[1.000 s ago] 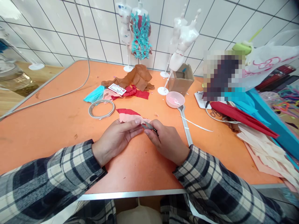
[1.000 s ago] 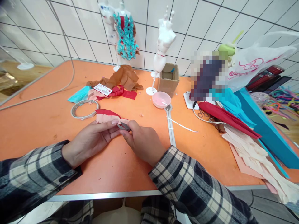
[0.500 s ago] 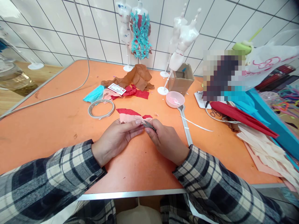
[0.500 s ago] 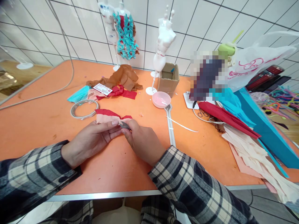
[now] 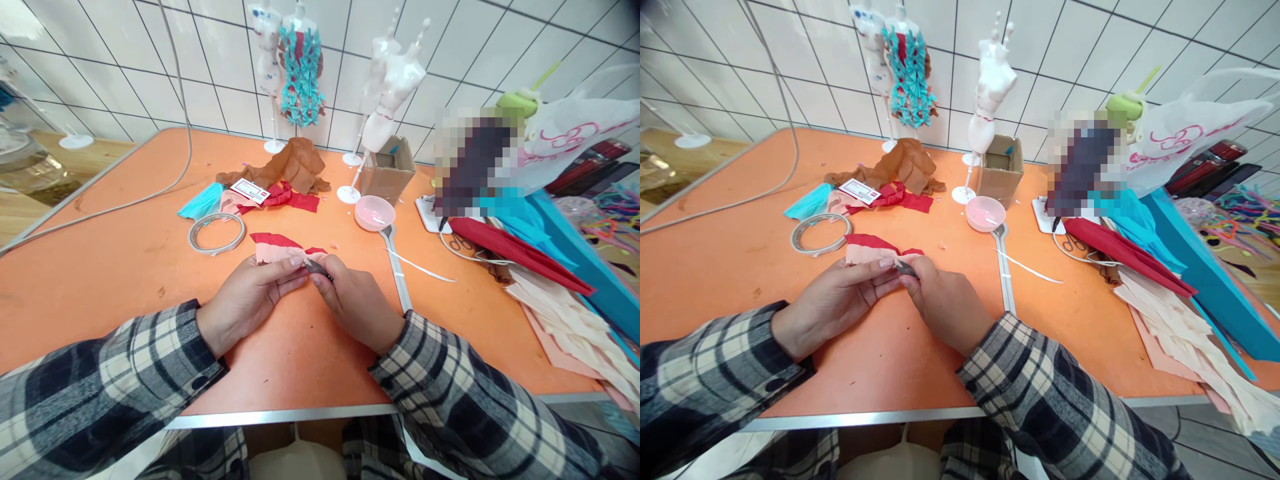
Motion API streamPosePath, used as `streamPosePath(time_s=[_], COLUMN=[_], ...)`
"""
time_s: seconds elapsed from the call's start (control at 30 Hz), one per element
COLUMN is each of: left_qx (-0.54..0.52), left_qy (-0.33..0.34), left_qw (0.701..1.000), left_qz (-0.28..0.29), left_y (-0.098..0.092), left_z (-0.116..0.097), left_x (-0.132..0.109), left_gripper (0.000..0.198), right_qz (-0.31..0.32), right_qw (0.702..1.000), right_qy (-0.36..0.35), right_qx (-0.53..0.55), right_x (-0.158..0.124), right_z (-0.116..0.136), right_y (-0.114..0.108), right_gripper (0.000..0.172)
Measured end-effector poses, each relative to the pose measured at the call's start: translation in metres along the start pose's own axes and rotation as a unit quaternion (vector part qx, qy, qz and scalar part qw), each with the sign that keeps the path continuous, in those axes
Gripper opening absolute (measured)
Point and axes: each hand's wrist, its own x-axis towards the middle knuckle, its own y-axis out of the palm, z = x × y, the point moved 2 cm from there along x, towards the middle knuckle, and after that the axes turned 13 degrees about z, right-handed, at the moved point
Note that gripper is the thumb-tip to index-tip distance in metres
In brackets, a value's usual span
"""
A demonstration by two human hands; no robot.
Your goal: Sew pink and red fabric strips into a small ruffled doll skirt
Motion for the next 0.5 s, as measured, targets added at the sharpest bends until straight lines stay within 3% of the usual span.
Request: streamPosePath(time_s=[0.5], left_qx=[0.007], left_qy=[-0.006], left_qw=[1.0], left_qz=[-0.016], left_y=[0.0005], left_z=[-0.0005], left_x=[0.0009], left_gripper=[0.006], right_qz=[-0.023], right_qw=[0.999], right_qy=[-0.011], right_qx=[0.044], right_x=[-0.0048], right_z=[0.0027], right_y=[-0.0012], right_gripper=[0.03])
